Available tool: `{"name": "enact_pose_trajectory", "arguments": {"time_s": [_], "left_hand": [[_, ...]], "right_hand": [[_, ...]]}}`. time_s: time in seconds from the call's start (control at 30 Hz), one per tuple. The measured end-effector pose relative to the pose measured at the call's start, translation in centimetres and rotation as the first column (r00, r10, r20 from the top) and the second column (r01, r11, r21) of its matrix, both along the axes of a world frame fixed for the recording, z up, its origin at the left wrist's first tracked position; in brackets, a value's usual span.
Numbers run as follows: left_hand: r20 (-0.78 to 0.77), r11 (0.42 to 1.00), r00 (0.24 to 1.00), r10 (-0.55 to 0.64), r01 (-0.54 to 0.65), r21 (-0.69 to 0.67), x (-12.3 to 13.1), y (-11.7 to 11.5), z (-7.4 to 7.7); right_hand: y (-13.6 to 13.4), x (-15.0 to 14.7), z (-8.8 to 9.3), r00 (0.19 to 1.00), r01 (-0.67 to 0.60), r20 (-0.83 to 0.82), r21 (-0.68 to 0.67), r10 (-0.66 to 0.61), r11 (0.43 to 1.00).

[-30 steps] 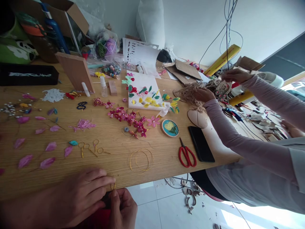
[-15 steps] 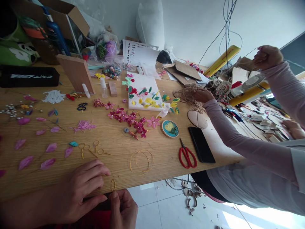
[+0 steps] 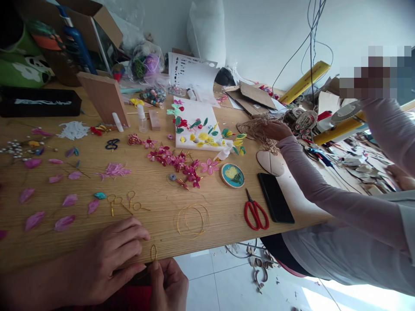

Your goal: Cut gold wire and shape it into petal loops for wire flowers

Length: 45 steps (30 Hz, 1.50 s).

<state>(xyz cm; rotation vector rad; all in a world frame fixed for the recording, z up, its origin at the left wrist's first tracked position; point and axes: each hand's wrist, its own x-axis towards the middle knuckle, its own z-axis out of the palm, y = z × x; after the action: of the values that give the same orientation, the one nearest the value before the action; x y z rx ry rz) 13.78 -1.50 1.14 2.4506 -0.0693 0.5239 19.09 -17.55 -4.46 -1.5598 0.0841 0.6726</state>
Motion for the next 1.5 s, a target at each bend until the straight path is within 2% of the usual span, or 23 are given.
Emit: {"name": "enact_pose_trajectory", "arguments": {"time_s": [0.4, 0.67, 0.93, 1.2, 1.4, 1.5], "left_hand": [[0.049, 1.0, 0.999, 0.008, -0.008, 0.006, 0.0, -0.3, -0.3], [0.059, 0.992, 0.994, -0.092, 0.086, 0.096, -0.4, -0.4, -0.2], [0.073, 0.98, 0.994, -0.087, 0.072, 0.186, -0.3, -0.6, -0.4], [0.087, 0.961, 0.988, -0.128, 0.102, 0.259, -0.4, -0.3, -0.6], [0.127, 0.965, 0.987, -0.101, 0.067, 0.252, -0.6, -0.7, -0.7], [0.153, 0.953, 0.982, -0.109, 0.059, 0.297, -0.6, -0.7, -0.6]], "right_hand": [[0.2, 0.1, 0.5, 1.0, -0.008, 0.013, -0.023, 0.009, 1.0], [0.0, -0.1, 0.1, 0.999, -0.015, 0.033, -0.034, 0.016, 0.999], [-0.2, -0.3, -0.9, 0.999, -0.002, 0.046, -0.006, 0.002, 1.0], [0.4, -0.8, 0.0, 0.998, 0.046, -0.043, 0.102, -0.042, 0.994], [-0.3, 0.1, -1.4, 0.998, -0.066, -0.001, 0.117, 0.067, 0.991], [-0.2, 0.3, -1.4, 0.996, -0.073, 0.049, 0.092, 0.068, 0.993]]}}
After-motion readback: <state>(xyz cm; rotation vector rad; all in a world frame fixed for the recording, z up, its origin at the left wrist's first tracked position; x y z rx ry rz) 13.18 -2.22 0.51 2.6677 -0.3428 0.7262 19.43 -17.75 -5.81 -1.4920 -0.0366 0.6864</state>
